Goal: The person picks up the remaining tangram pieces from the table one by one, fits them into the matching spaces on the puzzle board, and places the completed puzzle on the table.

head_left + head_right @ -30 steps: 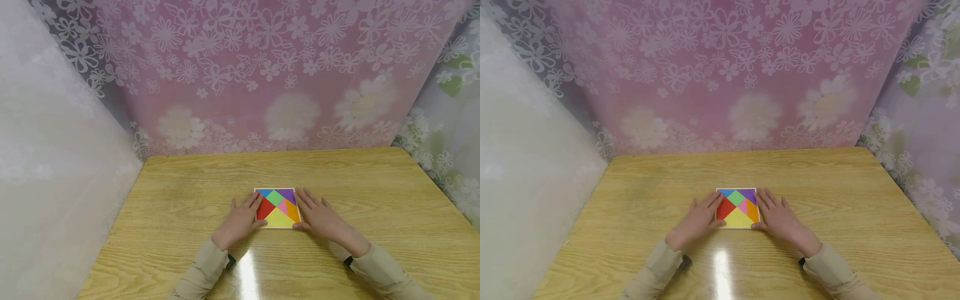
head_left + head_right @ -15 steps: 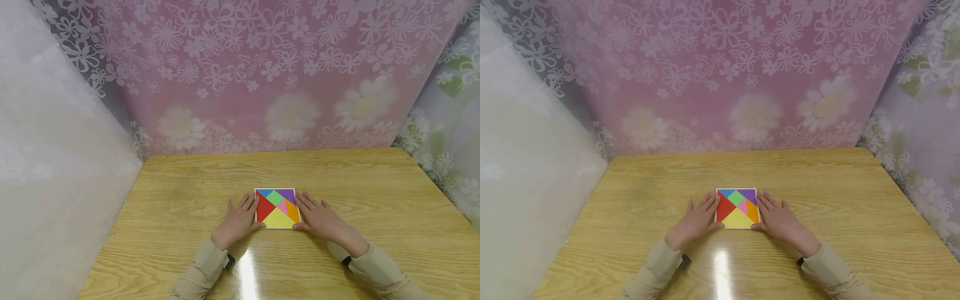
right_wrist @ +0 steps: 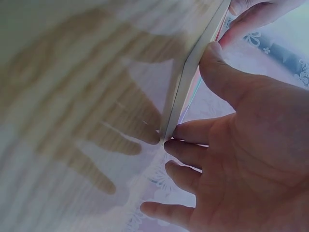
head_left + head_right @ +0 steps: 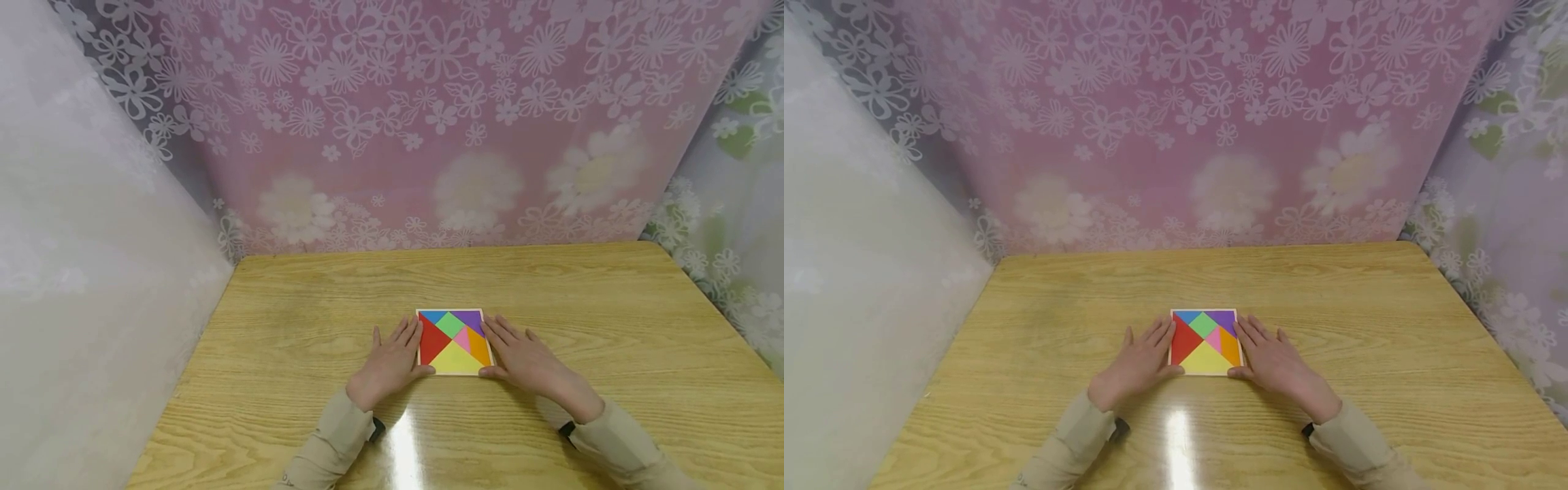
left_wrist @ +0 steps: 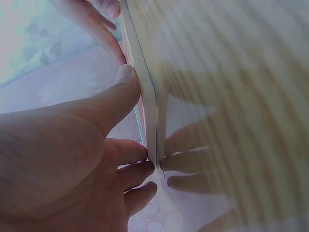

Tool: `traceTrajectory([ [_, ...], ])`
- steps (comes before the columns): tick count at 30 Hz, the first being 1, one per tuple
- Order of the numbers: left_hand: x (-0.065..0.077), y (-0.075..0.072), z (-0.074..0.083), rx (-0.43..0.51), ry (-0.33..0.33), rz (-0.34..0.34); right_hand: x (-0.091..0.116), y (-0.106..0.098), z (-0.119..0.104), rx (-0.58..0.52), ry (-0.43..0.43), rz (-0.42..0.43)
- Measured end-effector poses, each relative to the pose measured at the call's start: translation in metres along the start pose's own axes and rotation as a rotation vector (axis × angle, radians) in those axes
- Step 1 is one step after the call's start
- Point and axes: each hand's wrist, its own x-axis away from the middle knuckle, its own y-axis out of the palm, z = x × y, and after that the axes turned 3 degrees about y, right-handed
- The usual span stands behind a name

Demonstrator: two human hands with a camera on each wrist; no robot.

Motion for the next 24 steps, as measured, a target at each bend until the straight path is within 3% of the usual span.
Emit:
traceTrajectory([
  [14,0.004,0.002,0.011,-0.072,0.015,0.042,0.012,-0.001,0.001,-0.025,0.002,0.034],
  [24,0.012,0.003,0.022,-0.113,0.0,0.032,0.019,-0.002,0.001,-0.036,-0.007,0.021],
])
